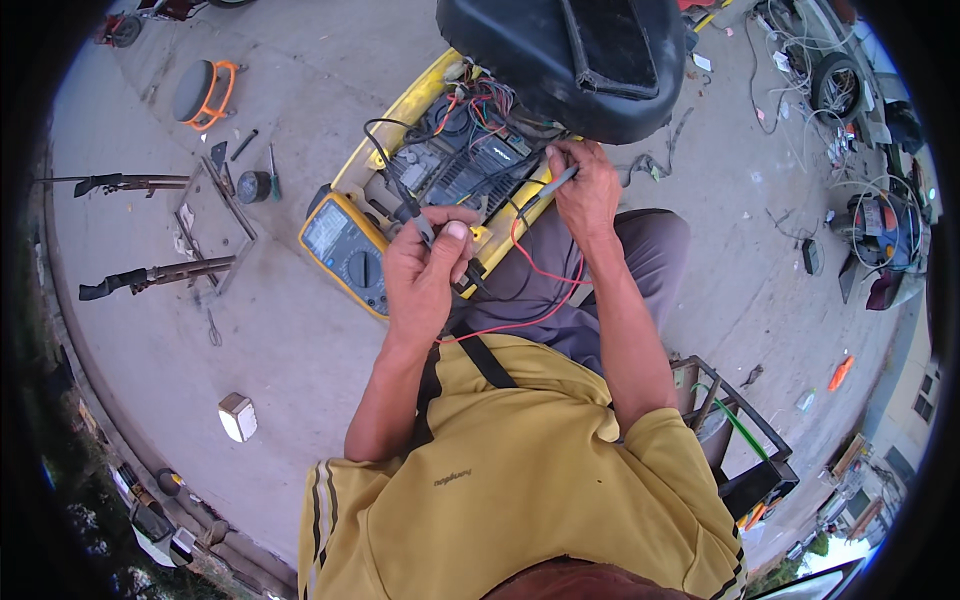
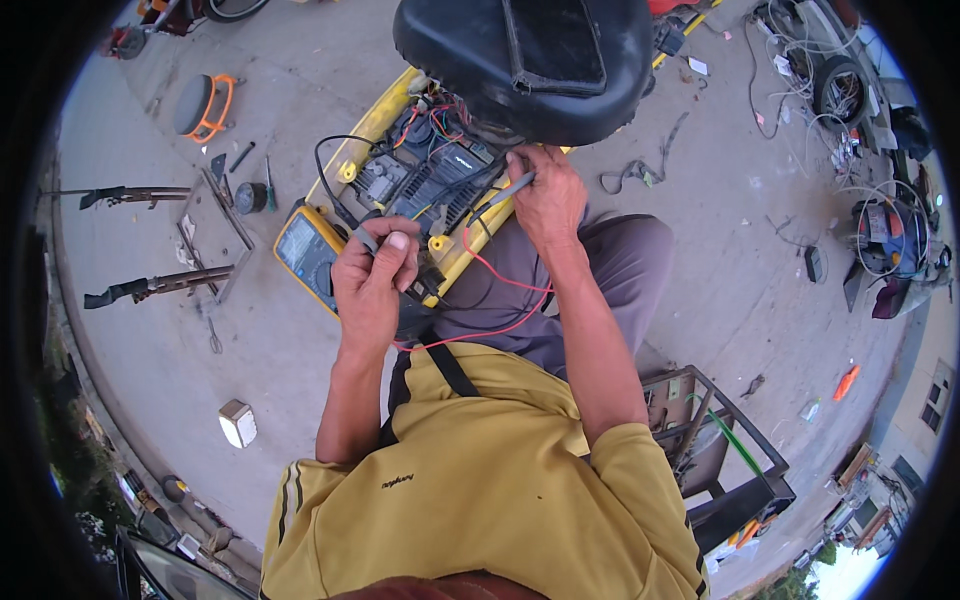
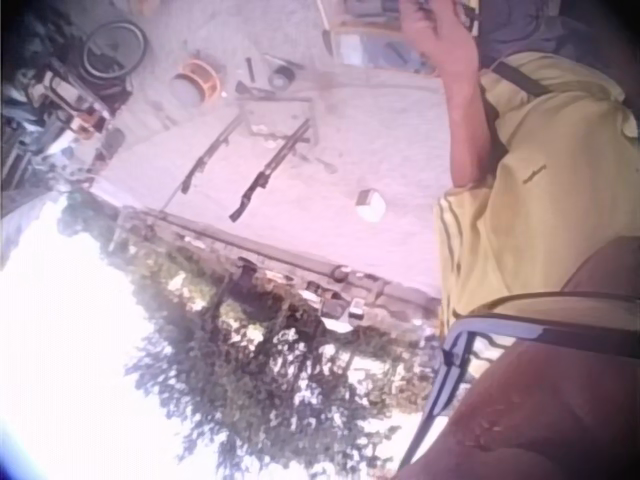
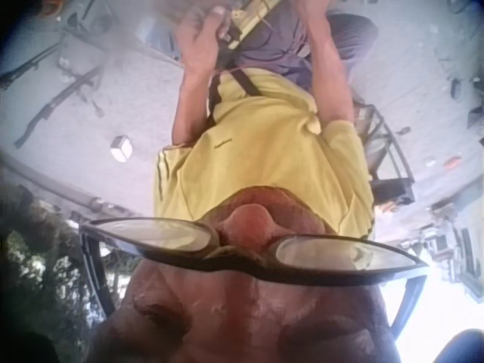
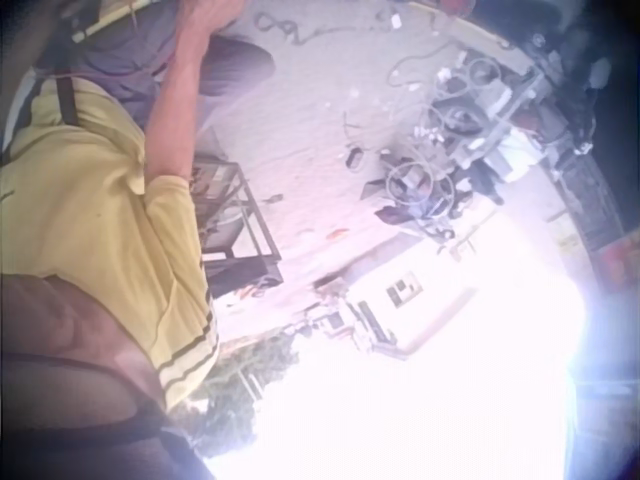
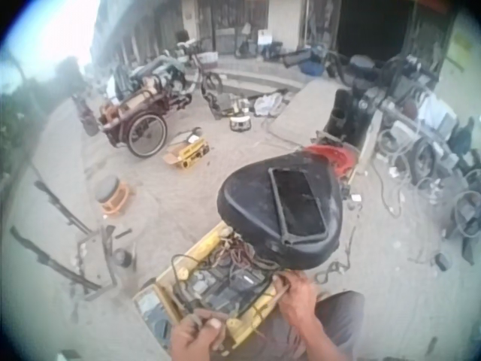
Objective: The person uses a multimeter to test the electrical system of a yellow scooter. They connect the multimeter probes to various wires under the seat and briefly insert a key into the ignition to check for voltage readings.
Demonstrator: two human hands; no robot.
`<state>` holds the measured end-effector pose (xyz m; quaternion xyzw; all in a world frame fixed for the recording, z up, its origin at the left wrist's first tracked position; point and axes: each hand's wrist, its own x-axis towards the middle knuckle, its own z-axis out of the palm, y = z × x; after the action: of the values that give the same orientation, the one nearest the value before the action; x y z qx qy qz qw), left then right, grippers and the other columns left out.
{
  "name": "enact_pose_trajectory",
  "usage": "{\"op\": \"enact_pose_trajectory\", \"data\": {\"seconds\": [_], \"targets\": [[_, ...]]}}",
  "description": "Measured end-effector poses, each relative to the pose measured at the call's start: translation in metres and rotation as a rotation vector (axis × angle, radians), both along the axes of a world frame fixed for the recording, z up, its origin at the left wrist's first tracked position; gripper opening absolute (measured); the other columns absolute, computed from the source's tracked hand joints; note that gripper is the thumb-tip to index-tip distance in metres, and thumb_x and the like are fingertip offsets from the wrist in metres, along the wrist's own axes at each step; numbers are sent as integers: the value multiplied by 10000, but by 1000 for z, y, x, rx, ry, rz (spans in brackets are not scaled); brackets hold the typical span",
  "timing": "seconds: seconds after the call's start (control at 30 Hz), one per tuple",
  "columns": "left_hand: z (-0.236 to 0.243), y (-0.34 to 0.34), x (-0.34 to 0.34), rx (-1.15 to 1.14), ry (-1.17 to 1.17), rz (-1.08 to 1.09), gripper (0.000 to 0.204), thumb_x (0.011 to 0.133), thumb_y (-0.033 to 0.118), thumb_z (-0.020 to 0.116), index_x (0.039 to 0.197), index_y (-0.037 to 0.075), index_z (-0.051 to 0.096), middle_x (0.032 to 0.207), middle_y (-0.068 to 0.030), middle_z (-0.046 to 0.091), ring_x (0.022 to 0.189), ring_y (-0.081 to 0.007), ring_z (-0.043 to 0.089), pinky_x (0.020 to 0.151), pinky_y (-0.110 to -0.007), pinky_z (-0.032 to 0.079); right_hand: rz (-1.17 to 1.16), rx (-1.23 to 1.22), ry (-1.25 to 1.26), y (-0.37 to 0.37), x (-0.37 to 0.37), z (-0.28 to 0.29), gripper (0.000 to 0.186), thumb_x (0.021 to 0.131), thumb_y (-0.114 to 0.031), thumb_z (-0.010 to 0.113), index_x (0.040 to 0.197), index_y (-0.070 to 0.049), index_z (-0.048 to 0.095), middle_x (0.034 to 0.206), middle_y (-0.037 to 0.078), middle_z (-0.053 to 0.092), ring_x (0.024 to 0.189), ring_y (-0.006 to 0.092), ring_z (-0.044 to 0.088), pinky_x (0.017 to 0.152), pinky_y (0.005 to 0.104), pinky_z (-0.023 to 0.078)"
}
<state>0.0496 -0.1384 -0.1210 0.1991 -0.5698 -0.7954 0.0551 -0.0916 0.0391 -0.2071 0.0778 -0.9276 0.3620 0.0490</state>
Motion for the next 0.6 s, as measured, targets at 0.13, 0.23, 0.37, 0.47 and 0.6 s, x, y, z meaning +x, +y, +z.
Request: {"op": "enact_pose_trajectory", "data": {"seconds": [0.13, 0.23, 0.37, 0.47, 0.6], "targets": [[2, -4, 0, -25, 5, -1, 192, 1041, 114, 597, 1109, -56, 656, 828, -45, 585, 633, -74, 435, 568, -227, 333, 7, -15, 109, 0, -1, -8, 170, 907, -216, 757, 1002, -75, 771, 895, 110, 653, 737, 296, 655, 664, 416, 504], [4, -5, 1, -31, 36, -2, 188, 1041, 112, 595, 1111, -50, 659, 832, -47, 589, 620, -70, 426, 561, -228, 331, 55, -37, 75, 6, 3, -4, 131, 905, -212, 747, 987, -113, 770, 926, 98, 686, 809, 351, 691, 693, 453, 540], [10, -5, 4, -11, 75, 33, 191, 1042, 127, 595, 1111, -37, 664, 821, -50, 586, 602, -70, 421, 552, -230, 329, 58, -41, 82, 11, 9, -7, 128, 902, -203, 745, 986, -111, 773, 900, 89, 676, 796, 344, 686, 687, 451, 538], [16, -7, 7, 53, 118, 40, 211, 1052, 169, 586, 1091, -26, 659, 800, -53, 578, 588, -73, 416, 542, -241, 325, 55, -36, 111, 10, 11, -9, 136, 904, -195, 748, 1001, -104, 774, 874, 90, 659, 774, 325, 671, 676, 438, 527], [29, -20, 16, 147, 280, -43, 272, 1038, 230, 618, 961, -32, 617, 756, -68, 566, 567, -70, 421, 501, -229, 308, 55, -20, 142, 6, 11, -1, 157, 908, -185, 745, 1050, -123, 765, 891, 85, 656, 778, 325, 671, 668, 432, 529]]}}
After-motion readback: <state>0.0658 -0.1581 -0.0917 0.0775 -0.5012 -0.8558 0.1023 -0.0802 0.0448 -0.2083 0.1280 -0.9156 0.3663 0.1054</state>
